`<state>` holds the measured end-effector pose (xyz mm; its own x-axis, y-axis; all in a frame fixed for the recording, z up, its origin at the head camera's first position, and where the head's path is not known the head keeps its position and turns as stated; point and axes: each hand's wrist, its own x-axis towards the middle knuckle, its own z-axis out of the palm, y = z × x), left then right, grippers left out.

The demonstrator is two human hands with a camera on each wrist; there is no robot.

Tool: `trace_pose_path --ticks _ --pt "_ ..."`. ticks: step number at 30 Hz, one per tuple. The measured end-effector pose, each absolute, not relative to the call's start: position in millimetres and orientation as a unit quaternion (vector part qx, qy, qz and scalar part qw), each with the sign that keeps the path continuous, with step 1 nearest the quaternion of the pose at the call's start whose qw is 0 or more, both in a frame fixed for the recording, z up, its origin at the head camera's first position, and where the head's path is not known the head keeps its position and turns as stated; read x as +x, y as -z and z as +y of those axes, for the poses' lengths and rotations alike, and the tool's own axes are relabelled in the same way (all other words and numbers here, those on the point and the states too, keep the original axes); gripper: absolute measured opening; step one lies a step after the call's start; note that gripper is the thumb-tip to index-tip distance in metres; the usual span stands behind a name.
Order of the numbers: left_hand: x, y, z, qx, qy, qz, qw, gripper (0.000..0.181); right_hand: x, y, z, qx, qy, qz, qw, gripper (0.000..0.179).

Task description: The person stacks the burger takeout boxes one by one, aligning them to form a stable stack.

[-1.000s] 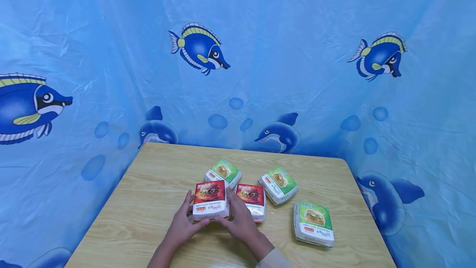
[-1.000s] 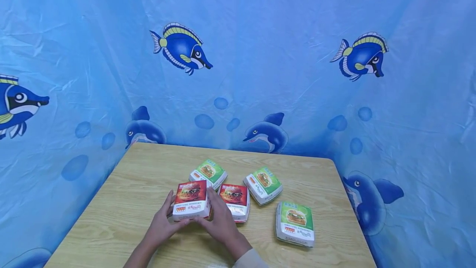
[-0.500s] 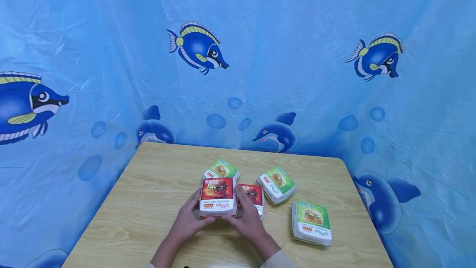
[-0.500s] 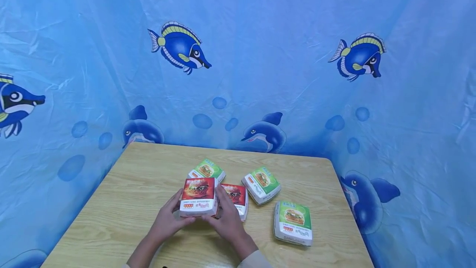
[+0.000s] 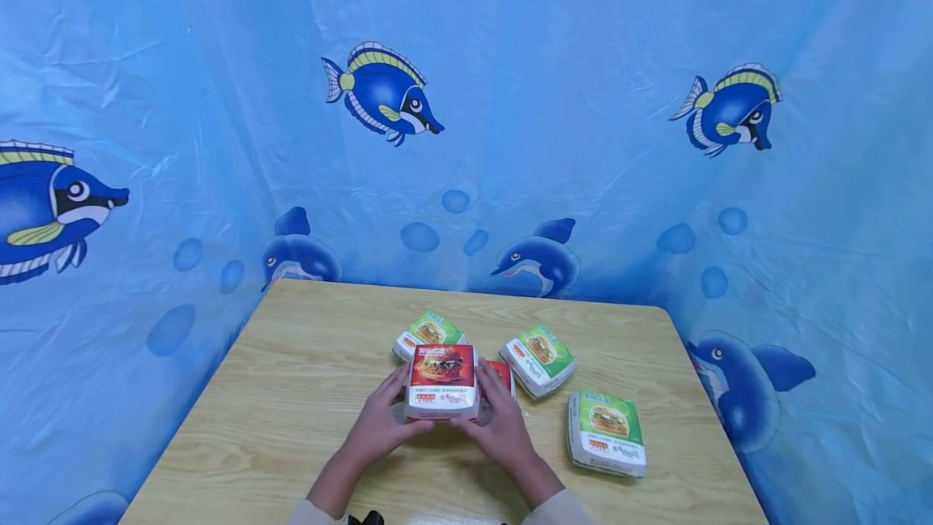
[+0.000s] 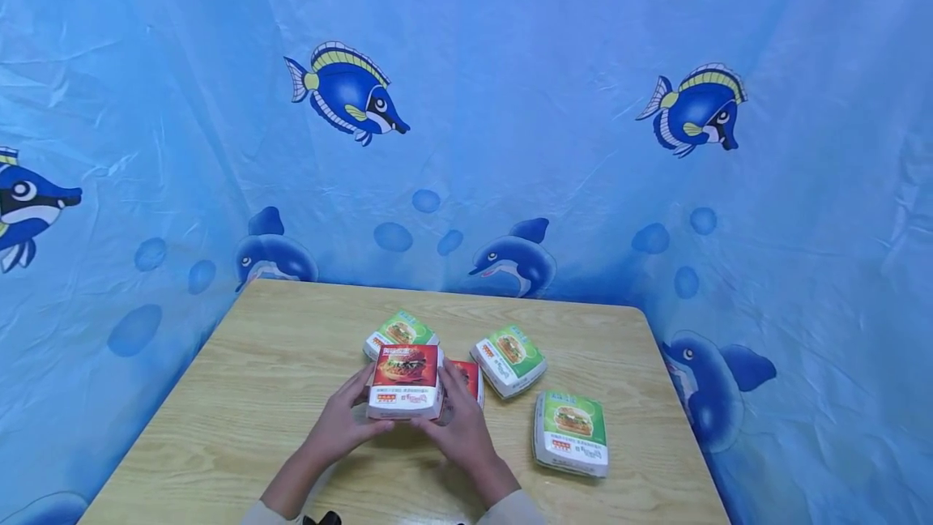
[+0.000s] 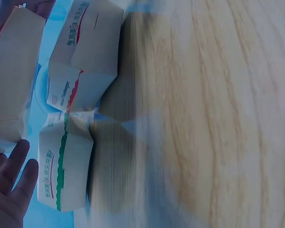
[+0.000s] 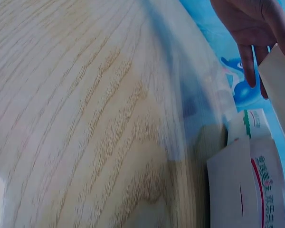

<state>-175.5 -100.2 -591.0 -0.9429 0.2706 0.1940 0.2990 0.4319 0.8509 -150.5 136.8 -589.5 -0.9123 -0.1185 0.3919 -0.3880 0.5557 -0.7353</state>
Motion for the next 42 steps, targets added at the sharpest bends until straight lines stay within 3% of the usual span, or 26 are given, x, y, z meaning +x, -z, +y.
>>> trace_pose_path --ticks 9,22,34,42 --pt "-180 588 -88 -0.199 0.481 -0.854 -0.004 0.104 -150 590 153 0.127 -0.471 -0.861 0.146 0.089" --pt "-189 590 -76 -0.23 0.445 -0.865 -0.035 0.106 -145 595 169 0.101 -0.53 -0.833 0.127 0.069" --pt "-196 589 -63 -0.252 0.426 -0.867 -0.05 0.099 -143 598 181 0.105 -0.517 -0.832 0.171 0.061" --pt "-199 587 -56 -0.255 0.424 -0.867 -0.057 0.098 -143 598 188 0.096 -0.53 -0.829 0.152 0.061"
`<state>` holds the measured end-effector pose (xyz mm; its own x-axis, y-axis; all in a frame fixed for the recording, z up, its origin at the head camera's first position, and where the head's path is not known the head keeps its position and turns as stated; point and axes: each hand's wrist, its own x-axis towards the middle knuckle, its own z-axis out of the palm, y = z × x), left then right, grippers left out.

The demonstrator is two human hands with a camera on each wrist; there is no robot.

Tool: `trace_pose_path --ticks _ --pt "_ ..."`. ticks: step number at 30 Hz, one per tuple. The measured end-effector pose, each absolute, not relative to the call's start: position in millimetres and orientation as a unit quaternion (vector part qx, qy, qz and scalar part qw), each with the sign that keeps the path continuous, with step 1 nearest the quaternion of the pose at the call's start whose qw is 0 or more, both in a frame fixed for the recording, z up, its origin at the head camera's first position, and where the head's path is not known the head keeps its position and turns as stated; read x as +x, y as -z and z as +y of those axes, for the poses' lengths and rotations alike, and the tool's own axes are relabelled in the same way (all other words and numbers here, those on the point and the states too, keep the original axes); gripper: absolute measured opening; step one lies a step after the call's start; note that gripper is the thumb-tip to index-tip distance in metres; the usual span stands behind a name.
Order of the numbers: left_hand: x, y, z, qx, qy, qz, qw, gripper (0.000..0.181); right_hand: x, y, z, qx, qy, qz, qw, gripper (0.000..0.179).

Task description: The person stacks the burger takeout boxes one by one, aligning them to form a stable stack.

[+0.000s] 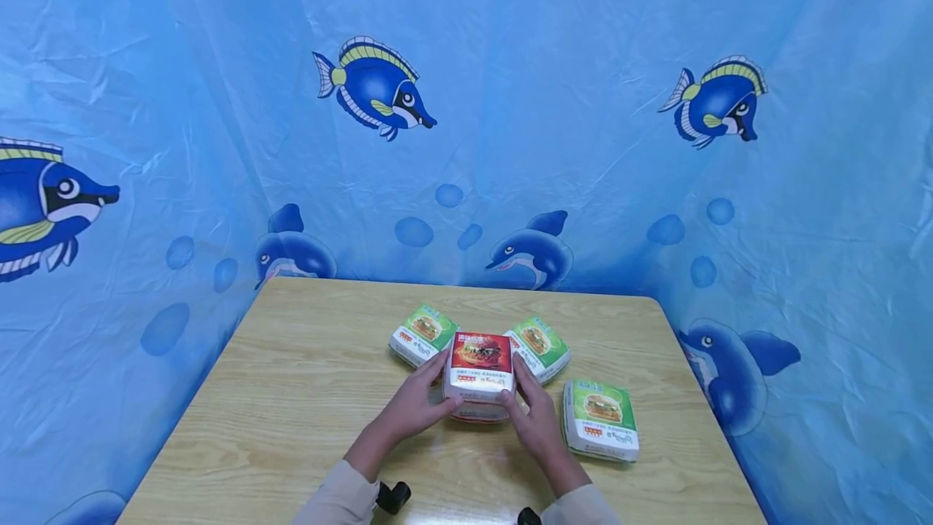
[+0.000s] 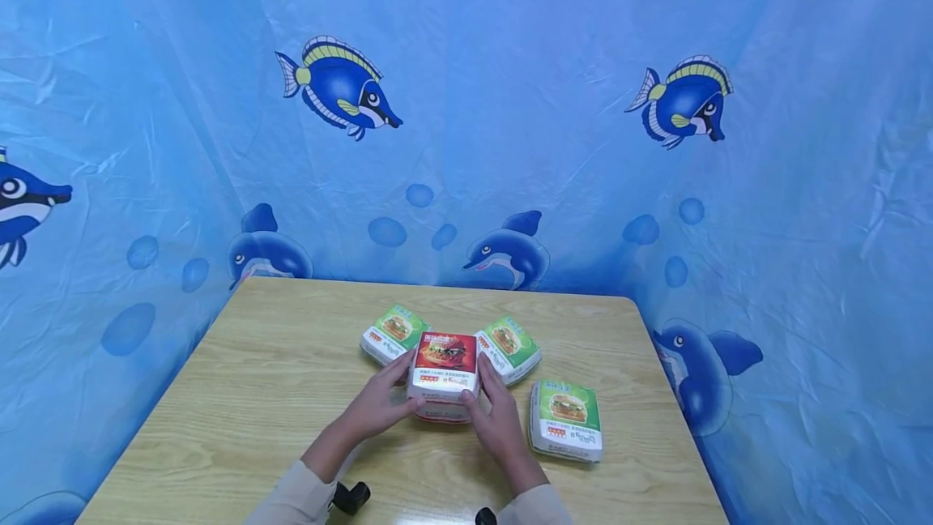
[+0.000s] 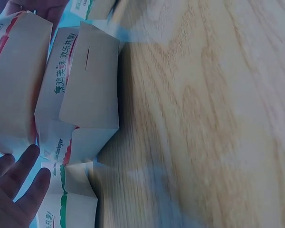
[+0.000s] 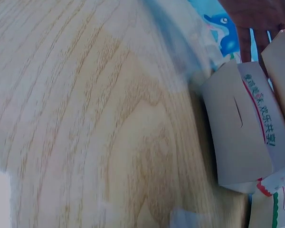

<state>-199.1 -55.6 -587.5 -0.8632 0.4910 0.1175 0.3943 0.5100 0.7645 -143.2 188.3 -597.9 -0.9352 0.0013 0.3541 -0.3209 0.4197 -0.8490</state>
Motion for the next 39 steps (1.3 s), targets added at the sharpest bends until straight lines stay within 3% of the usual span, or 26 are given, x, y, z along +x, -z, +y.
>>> trace_pose_path --ticks 13,21,39 --pt "-200 591 -50 0.261 -0.444 0.855 0.066 0.101 -145 611 191 0.072 -0.527 -0.839 0.114 0.099" --pt "-198 596 -51 0.258 -0.458 0.848 0.063 0.102 -145 615 190 0.072 -0.532 -0.833 0.135 0.098" --pt "-197 599 -47 0.238 -0.471 0.847 0.057 0.106 -152 616 189 0.014 -0.53 -0.846 0.065 0.106"
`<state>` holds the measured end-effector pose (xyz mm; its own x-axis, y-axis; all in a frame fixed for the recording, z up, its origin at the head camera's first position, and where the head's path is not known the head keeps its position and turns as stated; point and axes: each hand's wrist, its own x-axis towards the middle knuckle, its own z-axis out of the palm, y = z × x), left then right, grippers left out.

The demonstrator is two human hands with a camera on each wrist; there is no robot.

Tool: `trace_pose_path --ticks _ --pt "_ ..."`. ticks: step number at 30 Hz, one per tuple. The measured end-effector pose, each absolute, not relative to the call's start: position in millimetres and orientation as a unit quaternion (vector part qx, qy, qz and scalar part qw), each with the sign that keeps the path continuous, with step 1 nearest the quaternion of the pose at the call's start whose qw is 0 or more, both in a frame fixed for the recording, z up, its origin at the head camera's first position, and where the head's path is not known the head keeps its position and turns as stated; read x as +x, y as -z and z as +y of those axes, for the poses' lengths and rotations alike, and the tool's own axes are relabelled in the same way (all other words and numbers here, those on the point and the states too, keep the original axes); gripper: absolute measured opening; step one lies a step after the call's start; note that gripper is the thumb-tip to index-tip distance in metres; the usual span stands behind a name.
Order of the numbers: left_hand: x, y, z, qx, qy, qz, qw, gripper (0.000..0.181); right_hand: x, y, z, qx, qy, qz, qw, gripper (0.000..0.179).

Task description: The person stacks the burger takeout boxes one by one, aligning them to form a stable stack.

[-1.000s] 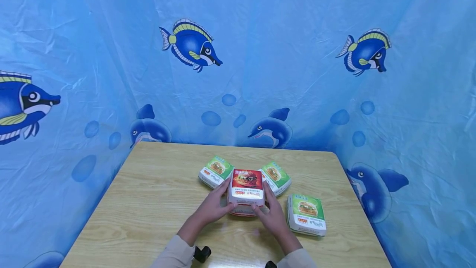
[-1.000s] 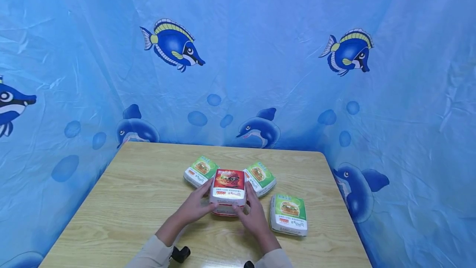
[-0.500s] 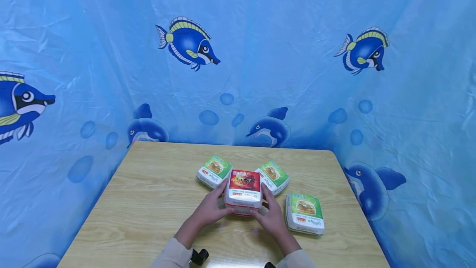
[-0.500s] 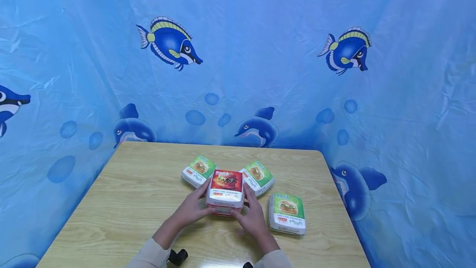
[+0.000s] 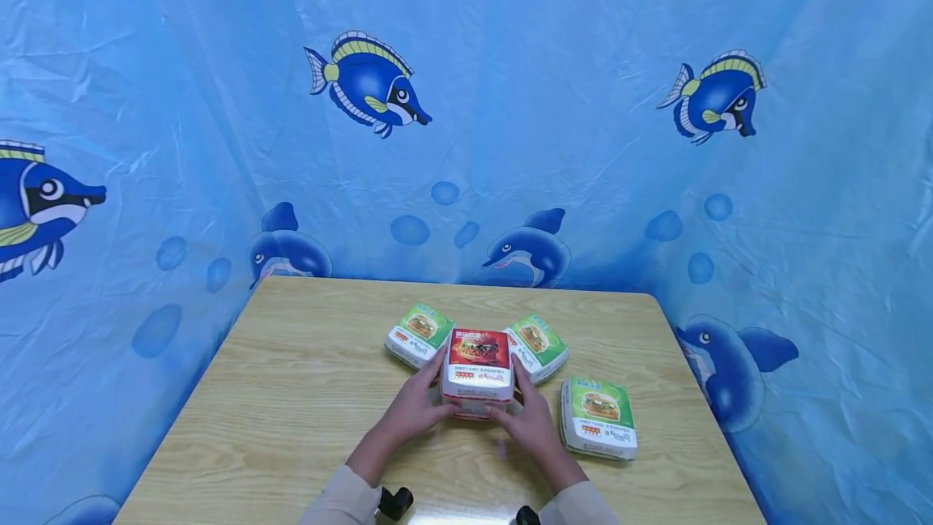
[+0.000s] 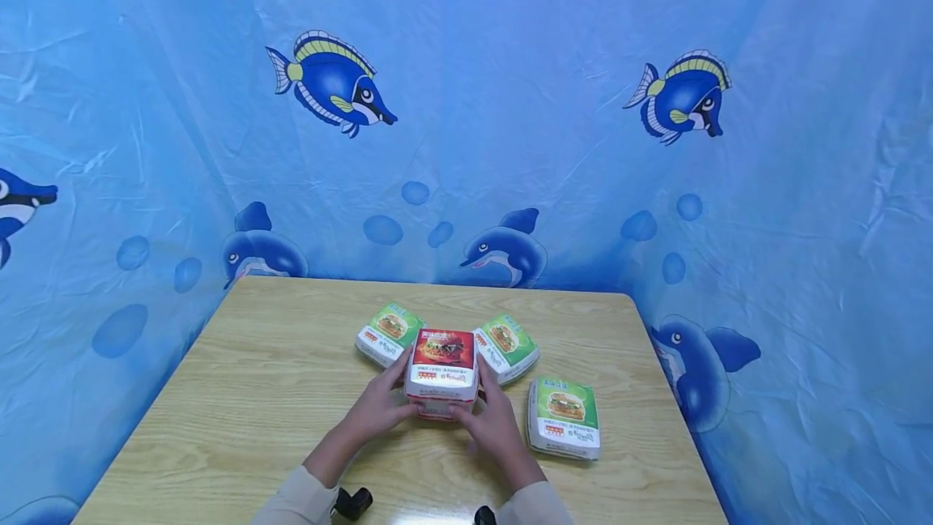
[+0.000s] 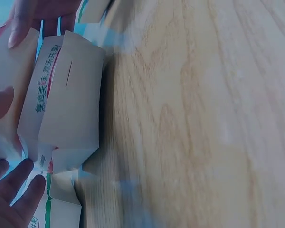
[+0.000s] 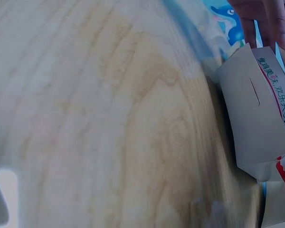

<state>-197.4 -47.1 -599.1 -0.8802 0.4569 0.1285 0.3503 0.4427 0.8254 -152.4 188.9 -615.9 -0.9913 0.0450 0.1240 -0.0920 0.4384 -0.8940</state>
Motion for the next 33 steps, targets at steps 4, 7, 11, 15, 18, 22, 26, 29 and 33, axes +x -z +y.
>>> trace_pose_path --ticks 4,7,11,15,18,22,26,29,33 --pt "-201 597 -45 0.219 -0.454 0.863 0.048 0.107 -159 612 188 0.006 -0.534 -0.844 0.048 0.107" --pt "-206 595 -43 0.202 -0.431 0.879 0.04 0.106 -166 609 188 0.001 -0.527 -0.849 0.036 0.106" --pt "-215 592 -40 0.185 -0.411 0.892 0.029 0.105 -178 606 187 -0.007 -0.517 -0.856 0.018 0.105" --pt "-224 591 -43 0.164 -0.404 0.899 0.029 0.104 -192 606 182 -0.003 -0.516 -0.856 -0.002 0.103" --pt "-226 590 -50 0.147 -0.403 0.903 0.018 0.104 -202 606 175 0.013 -0.52 -0.854 -0.01 0.101" --pt "-227 593 -57 0.131 -0.402 0.906 0.005 0.105 -209 605 166 0.031 -0.503 -0.864 -0.005 0.1" --pt "-230 595 -59 0.137 -0.409 0.902 0.01 0.106 -210 604 164 0.031 -0.484 -0.874 0.003 0.103" --pt "-232 594 -60 0.143 -0.422 0.895 0.019 0.105 -209 603 166 0.027 -0.486 -0.874 0.0 0.103" --pt "-232 593 -64 0.156 -0.431 0.888 0.027 0.103 -208 601 168 0.022 -0.49 -0.872 -0.013 0.101"
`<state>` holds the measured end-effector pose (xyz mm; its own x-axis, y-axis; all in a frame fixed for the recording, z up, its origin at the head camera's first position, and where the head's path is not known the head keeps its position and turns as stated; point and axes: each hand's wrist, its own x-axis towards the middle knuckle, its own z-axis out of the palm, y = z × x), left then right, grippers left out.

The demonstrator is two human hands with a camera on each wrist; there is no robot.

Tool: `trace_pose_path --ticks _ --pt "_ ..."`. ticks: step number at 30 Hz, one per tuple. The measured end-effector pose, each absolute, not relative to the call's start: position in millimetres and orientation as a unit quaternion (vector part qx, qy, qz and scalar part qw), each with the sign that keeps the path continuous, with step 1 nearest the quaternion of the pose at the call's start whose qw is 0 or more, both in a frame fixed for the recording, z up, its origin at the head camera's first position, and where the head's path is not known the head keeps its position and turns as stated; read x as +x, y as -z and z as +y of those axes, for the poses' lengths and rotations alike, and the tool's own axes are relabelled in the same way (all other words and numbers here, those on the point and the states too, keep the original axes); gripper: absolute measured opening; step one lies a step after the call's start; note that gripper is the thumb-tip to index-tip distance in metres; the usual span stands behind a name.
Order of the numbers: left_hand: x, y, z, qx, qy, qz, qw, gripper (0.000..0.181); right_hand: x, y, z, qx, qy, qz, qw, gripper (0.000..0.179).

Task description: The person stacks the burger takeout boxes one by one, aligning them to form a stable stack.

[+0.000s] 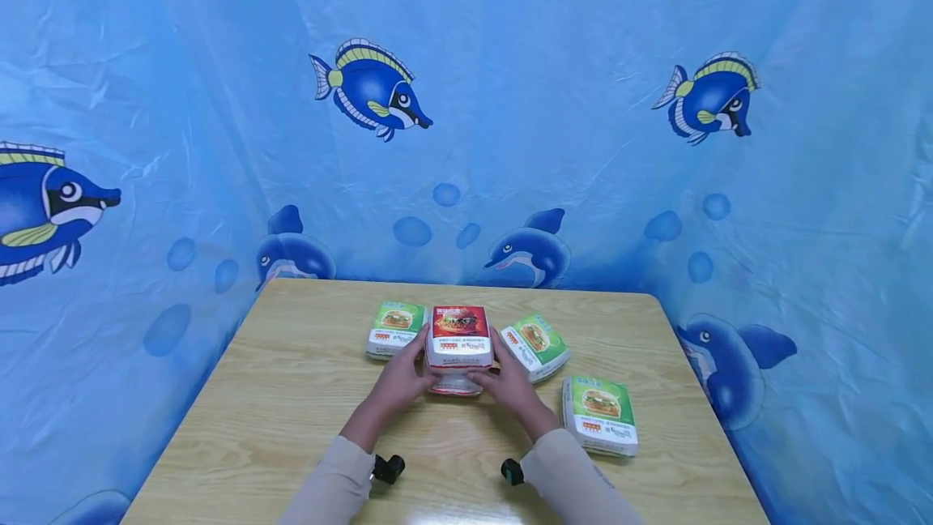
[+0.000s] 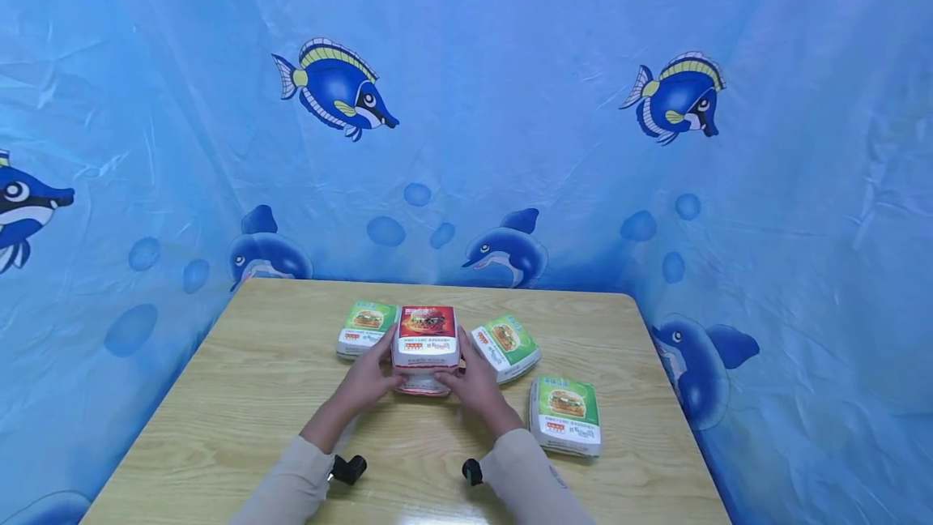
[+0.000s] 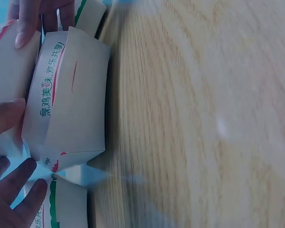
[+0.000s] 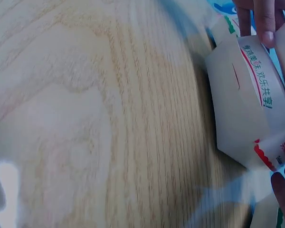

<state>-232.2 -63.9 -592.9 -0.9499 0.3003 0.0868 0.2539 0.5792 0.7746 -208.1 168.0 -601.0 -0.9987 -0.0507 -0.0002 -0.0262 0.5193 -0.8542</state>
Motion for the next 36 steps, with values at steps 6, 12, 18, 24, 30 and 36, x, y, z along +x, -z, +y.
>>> trace_pose_path --ticks 6,12,18,24,30,36 --pt "-229 591 -72 0.166 -0.437 0.883 0.037 0.1 -206 595 168 -0.031 0.499 0.866 0.023 0.099" --pt "-229 591 -76 0.175 -0.438 0.882 0.022 0.101 -206 593 167 -0.051 0.497 0.866 0.012 0.099" --pt "-229 595 -77 0.18 -0.439 0.88 0.01 0.103 -207 596 168 -0.04 0.476 0.878 0.025 0.102" --pt "-227 595 -79 0.169 -0.452 0.876 0.015 0.106 -203 595 178 -0.04 0.479 0.877 0.033 0.108" --pt "-219 595 -91 0.127 -0.454 0.88 0.049 0.106 -195 598 198 -0.051 0.441 0.896 -0.002 0.099" --pt "-212 590 -101 0.142 -0.434 0.889 0.049 0.103 -190 598 222 -0.047 0.402 0.907 -0.116 0.071"
